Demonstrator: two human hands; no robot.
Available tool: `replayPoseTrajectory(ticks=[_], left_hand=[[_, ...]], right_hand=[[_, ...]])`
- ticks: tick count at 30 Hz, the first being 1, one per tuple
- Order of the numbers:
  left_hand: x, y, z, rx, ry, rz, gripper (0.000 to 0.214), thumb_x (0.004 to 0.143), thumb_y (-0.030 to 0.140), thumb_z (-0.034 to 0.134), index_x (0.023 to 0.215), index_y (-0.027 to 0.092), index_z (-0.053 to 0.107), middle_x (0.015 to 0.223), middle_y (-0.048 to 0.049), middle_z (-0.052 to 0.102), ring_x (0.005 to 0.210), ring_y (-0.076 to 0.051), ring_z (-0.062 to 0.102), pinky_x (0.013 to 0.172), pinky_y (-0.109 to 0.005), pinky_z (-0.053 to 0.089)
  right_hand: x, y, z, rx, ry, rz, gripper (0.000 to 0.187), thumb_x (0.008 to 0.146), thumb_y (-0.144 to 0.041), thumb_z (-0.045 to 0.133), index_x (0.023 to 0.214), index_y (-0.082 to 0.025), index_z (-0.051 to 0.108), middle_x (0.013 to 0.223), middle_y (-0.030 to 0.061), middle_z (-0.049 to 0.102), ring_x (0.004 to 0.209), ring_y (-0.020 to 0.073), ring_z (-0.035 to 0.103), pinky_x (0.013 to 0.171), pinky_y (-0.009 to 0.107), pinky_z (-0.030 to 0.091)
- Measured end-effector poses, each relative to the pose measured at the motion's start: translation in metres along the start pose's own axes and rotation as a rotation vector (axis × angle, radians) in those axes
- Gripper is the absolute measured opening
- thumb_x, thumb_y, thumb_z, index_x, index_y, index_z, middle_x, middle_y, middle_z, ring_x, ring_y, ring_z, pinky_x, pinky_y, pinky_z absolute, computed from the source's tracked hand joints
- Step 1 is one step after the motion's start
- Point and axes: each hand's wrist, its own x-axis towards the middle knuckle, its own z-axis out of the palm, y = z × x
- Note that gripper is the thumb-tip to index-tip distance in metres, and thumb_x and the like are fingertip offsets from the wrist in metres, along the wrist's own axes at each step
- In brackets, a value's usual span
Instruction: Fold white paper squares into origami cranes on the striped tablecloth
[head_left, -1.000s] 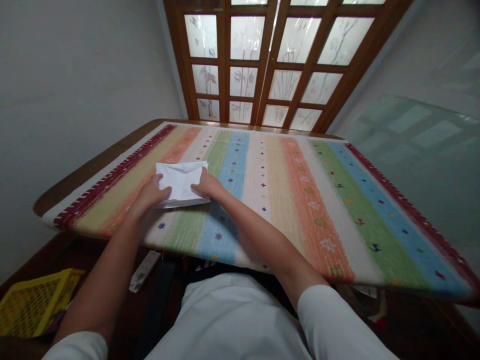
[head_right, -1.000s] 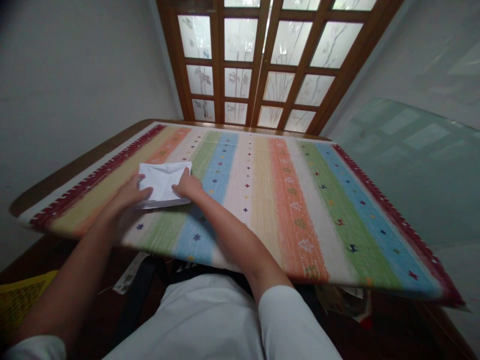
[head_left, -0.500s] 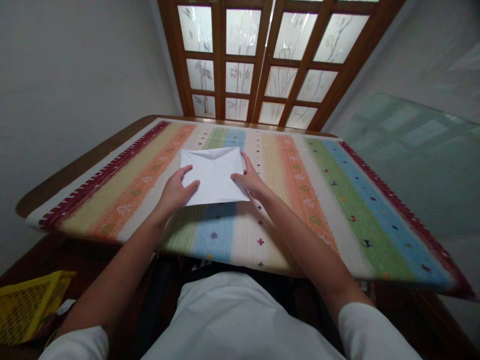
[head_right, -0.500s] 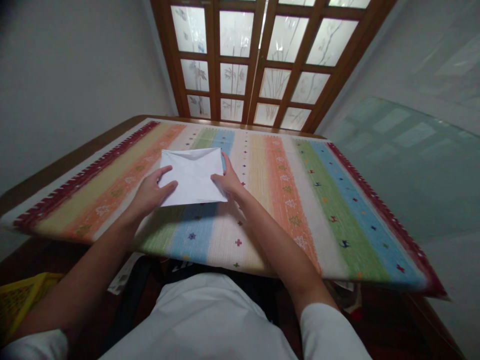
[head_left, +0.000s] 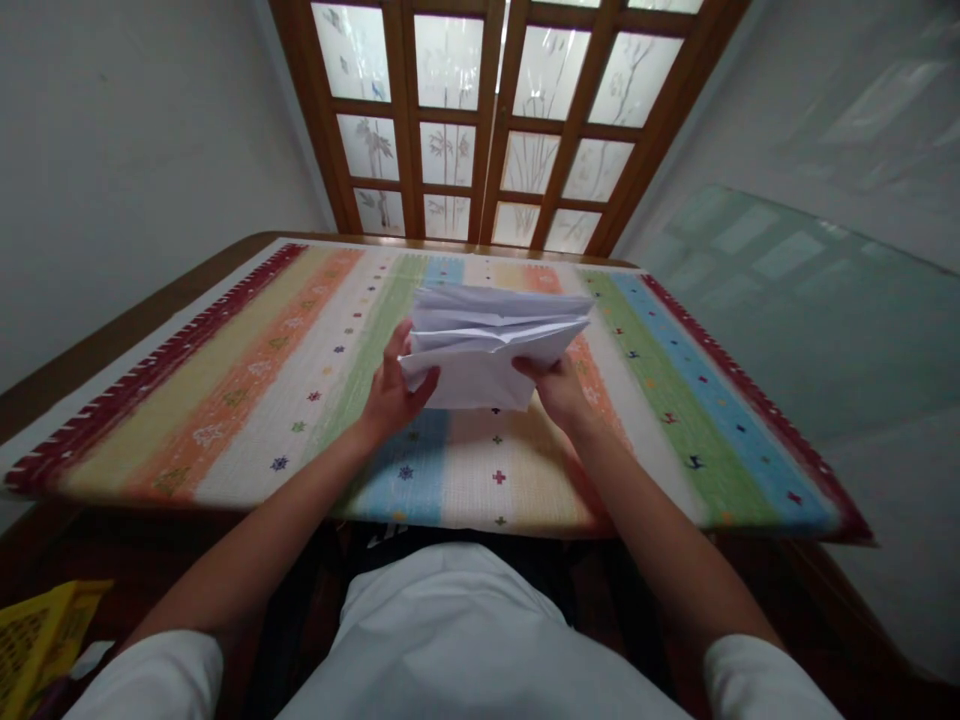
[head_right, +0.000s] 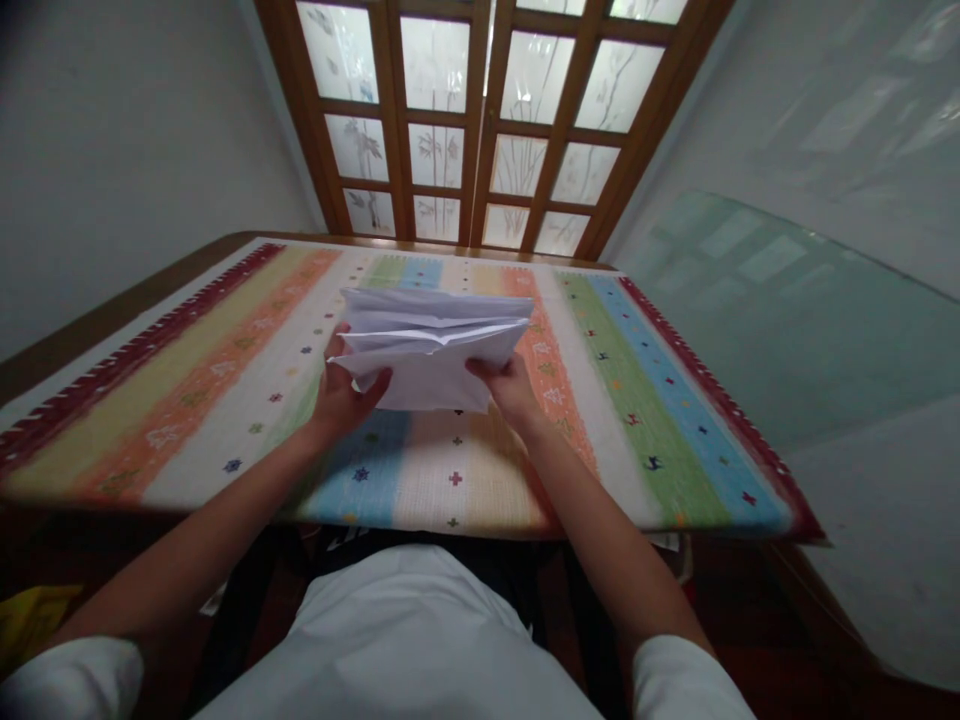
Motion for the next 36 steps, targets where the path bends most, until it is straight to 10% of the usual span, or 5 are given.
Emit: replayPoseTrajectory(ticks=[12,22,25,29,36], left_hand=[[0.002,0.006,0.004,-0.168,-0.125,-0.256,0.037,0.090,0.052,0.075,0.111,0.022,0.076,0.114,-0.0126,0.082,0.110,-0.032,0.075,0.100,-0.049,0.060],[0.013,0.000,0.007,-0.010,-0.216,-0.425,0.045,0.083,0.061,0.078,0.082,0.017,0.076,0.084,-0.0114,0.079,0.084,-0.032,0.074,0.068,-0.035,0.053],[0.010,-0.006,0.012,0.196,-0.272,-0.408,0.038,0.084,0.052,0.081,0.093,0.015,0.076,0.096,-0.0177,0.081,0.093,-0.036,0.077,0.077,-0.038,0.056],[0.001,0.001,0.017,0.472,-0.363,-0.402,0.056,0.090,0.047,0.079,0.129,0.009,0.067,0.115,-0.0270,0.078,0.109,-0.041,0.076,0.088,-0.043,0.057],[-0.012,0.010,0.018,0.685,-0.338,-0.189,0.090,0.097,0.049,0.072,0.168,0.010,0.033,0.152,-0.0323,0.060,0.145,-0.047,0.056,0.116,-0.057,0.047]], right_hand=[[-0.019,0.003,0.006,-0.088,-0.198,-0.087,0.052,0.081,-0.066,0.082,0.113,-0.025,0.082,0.115,0.0114,0.083,0.124,0.0365,0.072,0.110,0.056,0.058],[-0.014,0.006,-0.017,-0.218,-0.223,0.212,0.038,0.077,-0.045,0.084,0.102,-0.018,0.078,0.096,0.0117,0.082,0.082,0.0286,0.076,0.076,0.043,0.065],[-0.013,0.006,-0.021,-0.414,-0.165,0.211,0.047,0.083,-0.034,0.077,0.126,-0.018,0.073,0.094,0.0116,0.080,0.076,0.0265,0.075,0.073,0.043,0.065],[-0.021,-0.012,0.001,-0.823,-0.026,-0.183,0.048,0.095,-0.029,0.065,0.141,-0.017,0.067,0.133,0.0213,0.073,0.122,0.0359,0.072,0.108,0.057,0.057],[-0.046,-0.011,0.069,-1.198,-0.440,-0.329,0.067,0.104,-0.056,0.062,0.160,-0.020,0.055,0.175,0.0223,0.039,0.163,0.0481,0.033,0.126,0.076,0.030]])
